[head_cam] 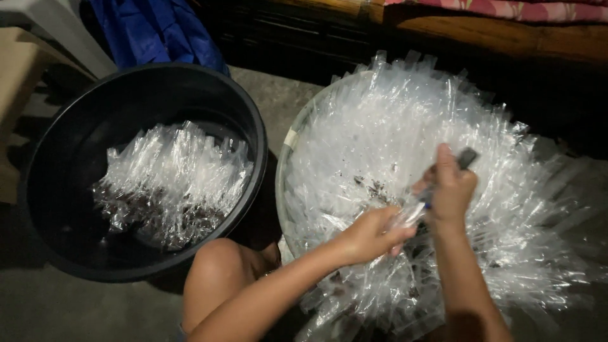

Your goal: Manually sealing small plastic bags containing food items using a lighter and sorting them into a bucket.

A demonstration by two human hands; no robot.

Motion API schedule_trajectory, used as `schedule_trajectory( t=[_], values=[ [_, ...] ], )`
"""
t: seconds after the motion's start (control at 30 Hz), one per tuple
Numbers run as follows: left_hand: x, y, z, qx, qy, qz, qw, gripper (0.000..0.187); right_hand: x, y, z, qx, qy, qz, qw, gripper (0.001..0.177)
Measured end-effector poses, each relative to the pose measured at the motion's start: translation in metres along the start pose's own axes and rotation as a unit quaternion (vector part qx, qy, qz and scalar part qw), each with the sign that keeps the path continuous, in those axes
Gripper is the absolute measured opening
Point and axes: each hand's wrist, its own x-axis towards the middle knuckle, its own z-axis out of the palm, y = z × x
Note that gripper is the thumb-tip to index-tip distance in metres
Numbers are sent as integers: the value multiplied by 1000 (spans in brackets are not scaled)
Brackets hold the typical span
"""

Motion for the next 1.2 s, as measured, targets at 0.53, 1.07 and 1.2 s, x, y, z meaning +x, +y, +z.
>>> schedule_trajectory(
  t=[0.53, 1.07, 1.2],
  values=[
    [-202, -164, -322, 476, 401, -384, 682, 50, -11, 29, 28, -277, -99, -15, 956, 32],
    [27, -145, -245, 302, 285, -135, 900, 46, -16, 101, 80, -345, -242, -162, 892, 11],
    [147, -262, -240, 214, 320, -321, 865, 84, -20, -6, 24, -291, -184, -142, 928, 14]
  ],
)
